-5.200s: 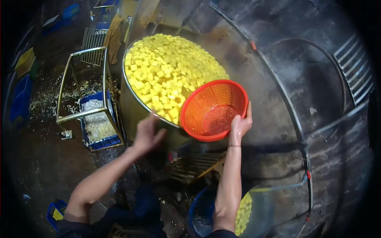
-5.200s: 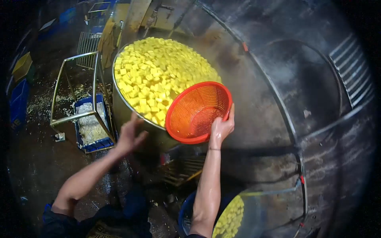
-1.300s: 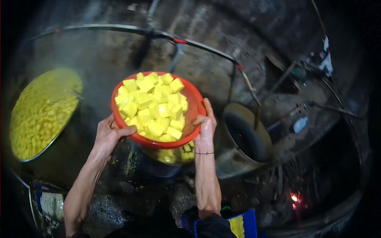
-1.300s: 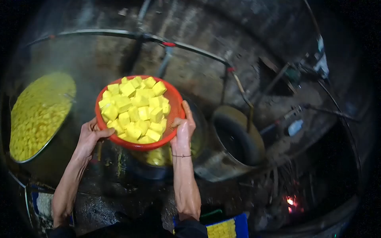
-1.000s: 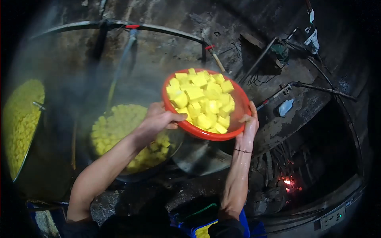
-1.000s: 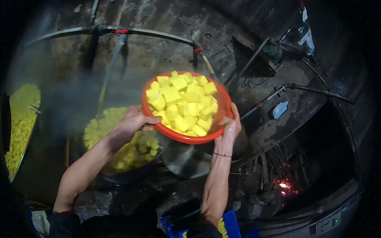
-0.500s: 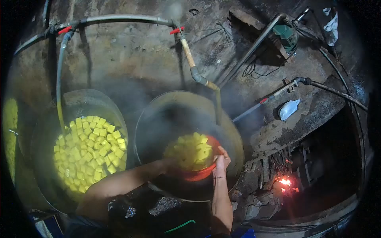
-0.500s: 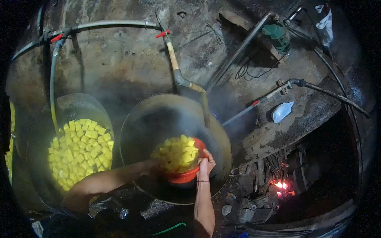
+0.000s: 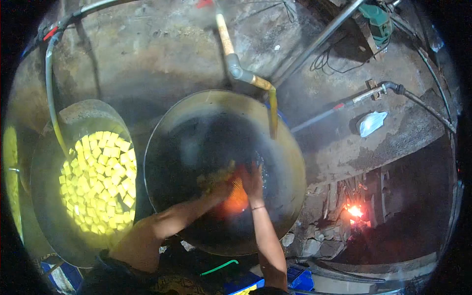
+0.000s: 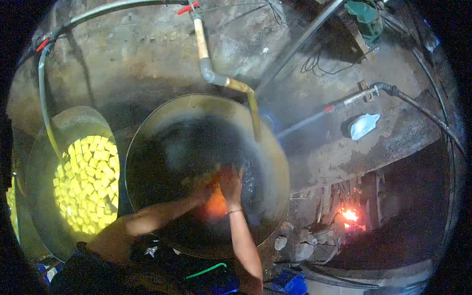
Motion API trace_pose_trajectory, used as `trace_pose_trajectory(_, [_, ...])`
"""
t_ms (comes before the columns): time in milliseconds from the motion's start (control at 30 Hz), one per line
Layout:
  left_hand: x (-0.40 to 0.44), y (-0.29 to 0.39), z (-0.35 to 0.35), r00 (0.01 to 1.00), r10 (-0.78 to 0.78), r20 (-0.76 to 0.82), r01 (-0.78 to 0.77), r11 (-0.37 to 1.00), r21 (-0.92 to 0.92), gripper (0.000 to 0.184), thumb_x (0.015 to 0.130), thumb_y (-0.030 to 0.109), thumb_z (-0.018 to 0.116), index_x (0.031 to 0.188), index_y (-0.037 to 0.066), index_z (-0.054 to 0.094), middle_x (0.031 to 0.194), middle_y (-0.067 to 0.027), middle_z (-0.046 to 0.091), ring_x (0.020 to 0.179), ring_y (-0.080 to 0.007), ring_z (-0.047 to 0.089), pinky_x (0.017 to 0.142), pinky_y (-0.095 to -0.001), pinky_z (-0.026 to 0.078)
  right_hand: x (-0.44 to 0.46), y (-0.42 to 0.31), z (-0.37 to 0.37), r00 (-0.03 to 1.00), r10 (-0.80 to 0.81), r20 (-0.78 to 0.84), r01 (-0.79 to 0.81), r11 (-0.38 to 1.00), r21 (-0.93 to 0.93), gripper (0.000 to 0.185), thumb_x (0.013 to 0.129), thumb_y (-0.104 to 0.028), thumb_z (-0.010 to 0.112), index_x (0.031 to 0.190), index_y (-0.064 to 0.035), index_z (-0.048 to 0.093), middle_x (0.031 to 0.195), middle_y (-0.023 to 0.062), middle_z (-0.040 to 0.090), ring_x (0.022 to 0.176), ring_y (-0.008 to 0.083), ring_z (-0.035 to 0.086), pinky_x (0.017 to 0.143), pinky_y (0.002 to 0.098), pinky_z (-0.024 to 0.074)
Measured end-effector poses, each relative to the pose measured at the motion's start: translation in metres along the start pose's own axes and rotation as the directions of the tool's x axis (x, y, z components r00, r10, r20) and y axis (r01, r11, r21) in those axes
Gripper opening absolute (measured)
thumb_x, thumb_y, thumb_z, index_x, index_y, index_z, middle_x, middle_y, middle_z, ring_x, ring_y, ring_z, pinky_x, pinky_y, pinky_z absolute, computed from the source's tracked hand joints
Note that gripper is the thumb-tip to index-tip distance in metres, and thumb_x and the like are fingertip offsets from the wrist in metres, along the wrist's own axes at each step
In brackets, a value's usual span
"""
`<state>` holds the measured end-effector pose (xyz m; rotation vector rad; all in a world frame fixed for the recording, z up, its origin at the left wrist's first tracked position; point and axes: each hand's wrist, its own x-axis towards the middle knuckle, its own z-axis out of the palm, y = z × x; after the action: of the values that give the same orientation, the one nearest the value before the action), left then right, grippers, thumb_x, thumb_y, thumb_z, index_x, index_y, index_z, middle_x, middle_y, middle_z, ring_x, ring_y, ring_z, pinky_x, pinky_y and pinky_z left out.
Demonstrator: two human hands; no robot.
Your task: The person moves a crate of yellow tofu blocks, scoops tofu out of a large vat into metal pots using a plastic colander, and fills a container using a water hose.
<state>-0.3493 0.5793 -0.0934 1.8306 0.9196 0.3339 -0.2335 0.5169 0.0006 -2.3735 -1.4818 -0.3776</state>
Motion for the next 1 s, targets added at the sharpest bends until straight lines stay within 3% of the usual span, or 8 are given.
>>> trace_pose_trajectory(100, [0.041,-0.023,-0.029,0.954,-0.279,-0.114,0.289,0.954,0.081,0.051,0.083,0.048,0.058,0.095,-0.001,0.067,0.098,-0.0215,0.066,0.093,-0.034,0.063,0.081,-0.0445,0.046,0.003,-0.018,-0.084,0.982,0.183,0.038,-0.164,0.751,0.639,0.042,0.087,-0.002,0.057,0.129,-0.0033,0.052,0.137,0.0158,0.048,0.12,0.0245,0.051,0.094,0.0327,0.045])
trace_pose_trajectory(267, [0.079,-0.136,-0.035,0.86,-0.491,-0.141,0.477,0.87,-0.122,0.063,0.079,0.059,0.063,0.097,-0.001,0.068,0.104,-0.0211,0.065,0.1,-0.0345,0.061,0.09,-0.0423,0.044,-0.035,-0.014,-0.173,0.88,0.38,0.284,-0.458,0.525,0.717,0.05,0.082,0.005,0.059,0.131,-0.0025,0.051,0.117,0.0122,0.058,0.1,0.0153,0.057,0.086,0.0263,0.0466])
trace_pose_trajectory(400, [0.04,-0.088,-0.07,0.775,-0.292,-0.56,-0.105,0.815,-0.57,0.066,0.083,0.058,0.059,0.109,-0.003,0.064,0.111,-0.0181,0.064,0.107,-0.034,0.058,0.091,-0.0383,0.044,-0.07,-0.001,-0.173,0.856,0.401,0.326,-0.493,0.446,0.747,0.052,0.08,0.006,0.056,0.131,-0.0027,0.052,0.104,0.0082,0.059,0.083,0.0108,0.06,0.075,0.022,0.0483])
trace_pose_trajectory(500, [0.037,-0.056,-0.107,0.728,-0.659,-0.189,0.499,0.699,-0.513,0.078,0.081,0.06,0.061,0.124,-0.004,0.054,0.125,-0.0186,0.056,0.116,-0.034,0.053,0.097,-0.0398,0.042,-0.076,-0.004,-0.161,0.832,0.39,0.394,-0.554,0.547,0.628,0.061,0.084,-0.018,0.063,0.139,-0.0026,0.041,0.128,0.0236,0.049,0.117,0.0287,0.05,0.097,0.033,0.0398])
trace_pose_trajectory(567, [0.037,-0.027,-0.116,0.88,-0.474,-0.003,0.4,0.745,-0.535,0.094,0.077,0.067,0.059,0.133,-0.006,0.042,0.134,-0.0202,0.047,0.121,-0.0351,0.048,0.103,-0.0401,0.036,-0.073,-0.025,-0.169,0.84,0.405,0.36,-0.54,0.69,0.482,0.086,0.084,-0.048,0.063,0.146,-0.0033,0.023,0.149,0.0307,0.018,0.142,0.0358,0.015,0.114,0.0395,0.0169])
trace_pose_trajectory(733, [-0.014,0.107,-0.187,0.993,0.032,0.113,0.088,0.435,-0.896,0.069,0.092,0.055,0.046,0.132,-0.001,0.048,0.131,-0.0144,0.053,0.119,-0.0246,0.05,0.102,-0.037,0.037,-0.059,-0.112,-0.247,0.906,0.393,-0.158,-0.171,0.681,0.712,0.08,0.087,-0.029,0.066,0.147,-0.0001,0.021,0.153,0.0163,0.02,0.14,0.0252,0.021,0.114,0.0376,0.0165])
trace_pose_trajectory(833, [-0.145,0.183,-0.306,0.877,0.446,-0.182,-0.27,0.142,-0.952,0.053,0.097,0.043,0.046,0.123,-0.002,0.056,0.122,-0.012,0.059,0.108,-0.0147,0.054,0.093,-0.0331,0.043,-0.064,-0.163,-0.288,0.866,0.345,-0.361,0.114,0.568,0.815,0.08,0.082,-0.013,0.07,0.147,-0.0075,0.025,0.152,0.0139,0.023,0.138,0.025,0.024,0.113,0.0411,0.0201])
trace_pose_trajectory(1000, [-0.413,0.143,-0.458,0.654,0.51,-0.558,-0.756,0.434,-0.489,0.041,0.089,0.031,0.063,0.111,-0.004,0.062,0.098,-0.0061,0.068,0.089,-0.0148,0.061,0.079,-0.0264,0.047,-0.11,-0.365,-0.326,0.929,0.233,-0.289,0.187,0.377,0.907,0.073,0.087,-0.015,0.066,0.147,-0.0071,0.026,0.151,0.0126,0.026,0.137,0.0285,0.028,0.109,0.0425,0.0292])
